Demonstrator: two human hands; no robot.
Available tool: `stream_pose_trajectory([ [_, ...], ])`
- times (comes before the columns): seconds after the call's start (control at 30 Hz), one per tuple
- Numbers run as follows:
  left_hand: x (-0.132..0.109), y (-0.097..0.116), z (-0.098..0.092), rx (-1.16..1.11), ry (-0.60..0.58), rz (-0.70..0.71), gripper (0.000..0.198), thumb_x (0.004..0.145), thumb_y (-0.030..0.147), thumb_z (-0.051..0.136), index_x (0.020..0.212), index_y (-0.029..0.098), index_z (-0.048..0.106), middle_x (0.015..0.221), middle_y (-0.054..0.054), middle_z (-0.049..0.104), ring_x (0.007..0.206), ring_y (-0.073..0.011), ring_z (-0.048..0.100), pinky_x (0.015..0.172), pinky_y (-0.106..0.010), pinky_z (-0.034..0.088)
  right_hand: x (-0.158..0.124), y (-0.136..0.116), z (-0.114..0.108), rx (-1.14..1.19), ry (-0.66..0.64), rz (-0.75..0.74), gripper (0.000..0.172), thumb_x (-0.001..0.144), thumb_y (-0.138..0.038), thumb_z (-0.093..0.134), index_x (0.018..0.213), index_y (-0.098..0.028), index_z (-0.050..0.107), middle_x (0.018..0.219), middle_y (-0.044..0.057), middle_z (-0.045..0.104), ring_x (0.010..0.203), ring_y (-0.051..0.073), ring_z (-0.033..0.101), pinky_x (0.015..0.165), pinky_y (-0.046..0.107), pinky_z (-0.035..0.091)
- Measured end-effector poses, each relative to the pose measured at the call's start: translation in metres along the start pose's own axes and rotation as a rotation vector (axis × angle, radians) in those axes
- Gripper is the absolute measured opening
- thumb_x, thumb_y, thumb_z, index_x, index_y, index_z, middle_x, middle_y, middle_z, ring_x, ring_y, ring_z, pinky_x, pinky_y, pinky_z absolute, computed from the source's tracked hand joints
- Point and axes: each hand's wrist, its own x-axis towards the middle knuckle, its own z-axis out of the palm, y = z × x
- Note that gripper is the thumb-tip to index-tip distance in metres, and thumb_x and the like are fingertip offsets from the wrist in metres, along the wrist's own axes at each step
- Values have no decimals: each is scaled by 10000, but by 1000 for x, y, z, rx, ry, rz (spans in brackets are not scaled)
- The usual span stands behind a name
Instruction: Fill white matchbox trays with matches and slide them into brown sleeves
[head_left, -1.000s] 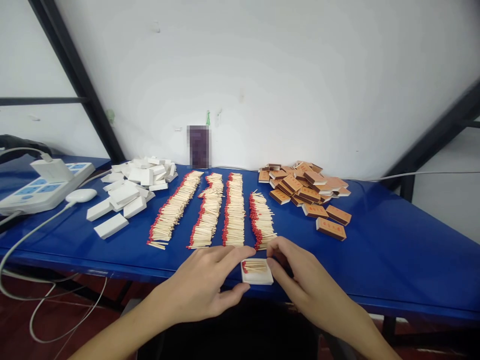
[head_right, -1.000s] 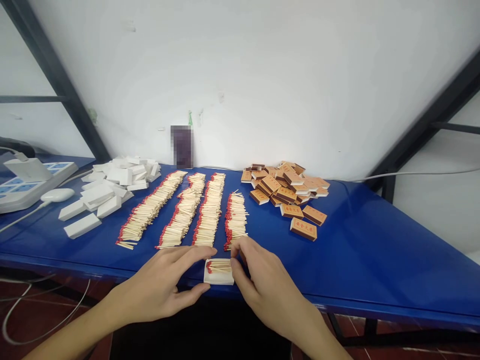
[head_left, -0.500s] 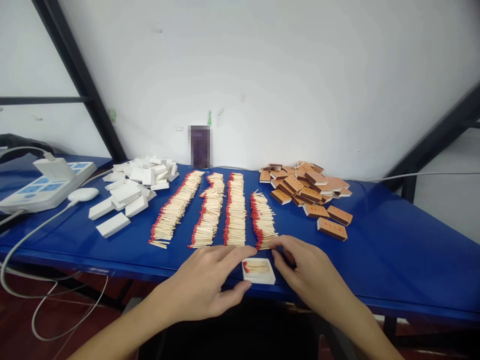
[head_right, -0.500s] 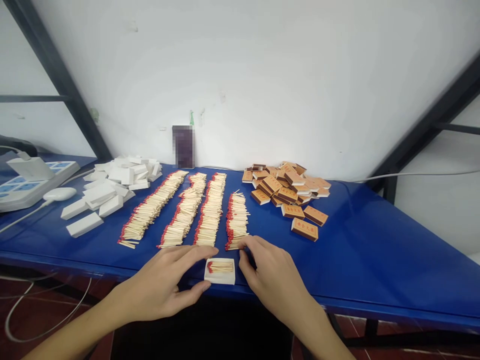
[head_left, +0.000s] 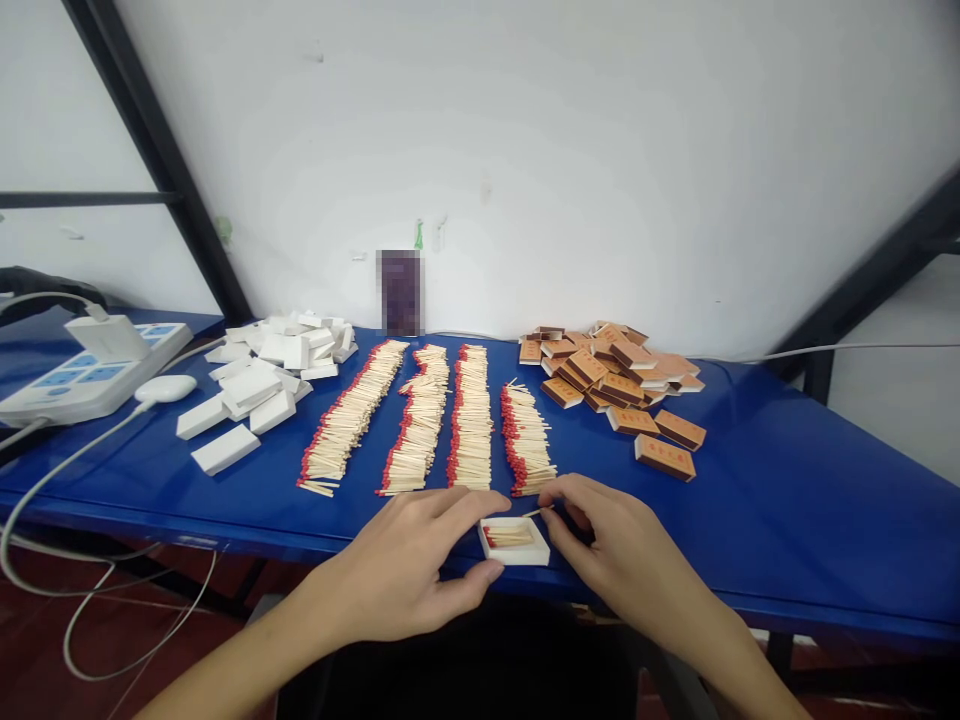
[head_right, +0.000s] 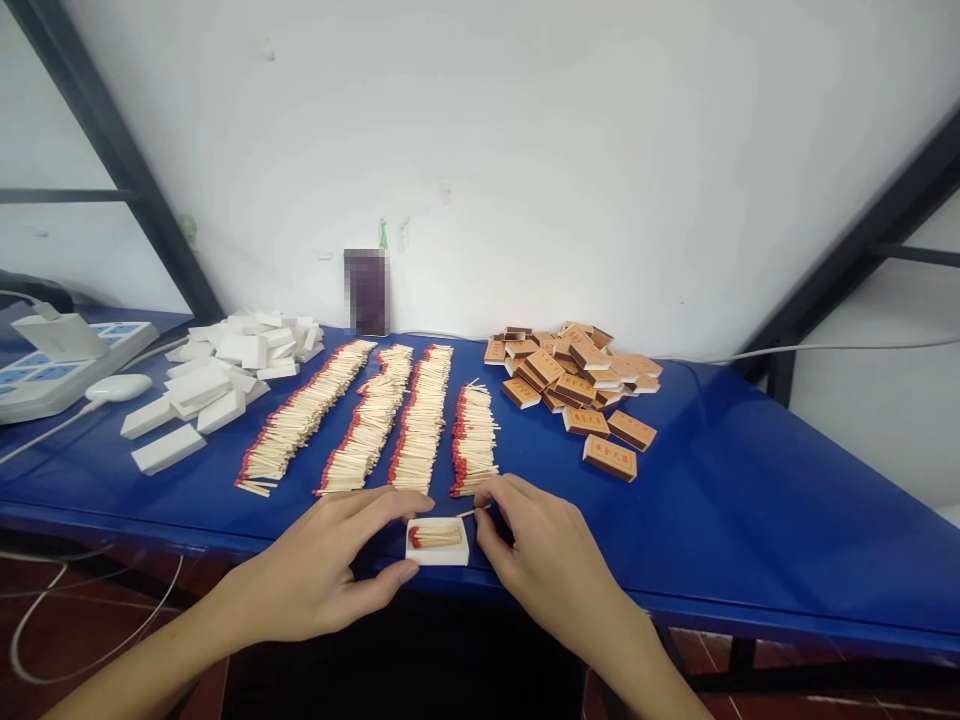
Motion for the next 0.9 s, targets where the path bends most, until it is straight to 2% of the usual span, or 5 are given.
stream_pose_trajectory([
  [0.17, 0, 0, -1, -9, -10, 13, 391, 980, 301, 578, 1346, 315, 441, 1281, -1, 671, 1085, -244, 675, 909, -391, 531, 1, 1, 1, -8, -33, -6, 142, 1003, -237, 460, 902, -236, 559, 815, -5, 643, 681, 172, 573, 613, 288, 377],
  [0.3, 1, -1, 1, 1, -21, 3, 418, 955, 294, 612, 1338, 317, 445, 1269, 2, 672, 1077, -251, 673, 897, -395, 534, -1, -7, -3, 137, -17, -16, 160, 1027, -266, 435, 895, -244, 521, 803, -22, 604, 677, 152, 539, 622, 272, 384],
  [0.57, 0, -2, 4, 35, -7, 28, 491, 926, 266, 653, 1363, 316, 435, 1283, -9, 663, 1073, -245, 680, 891, -379, 534, 1, -25, -4, 266, -154, -64, 145, 1022, -217, 445, 916, -237, 541, 854, -24, 624, 758, 142, 561, 691, 263, 404],
  [0.77, 2, -3, 3, 29, -18, 64, 327, 950, 264, 604, 1269, 288, 538, 1139, -14, 672, 952, -219, 683, 806, -339, 527, 1, -21, -2, 234, -79, -33, 124, 998, -208, 456, 896, -239, 520, 799, -27, 594, 695, 145, 528, 641, 266, 388],
  [0.9, 2, -2, 2, 40, -32, 93, 215, 986, 283, 540, 1187, 275, 615, 1104, -30, 650, 907, -201, 668, 779, -312, 513, 1, -11, -3, 82, 38, -1, 121, 993, -246, 457, 934, -249, 563, 725, -28, 587, 679, 171, 533, 640, 282, 390],
])
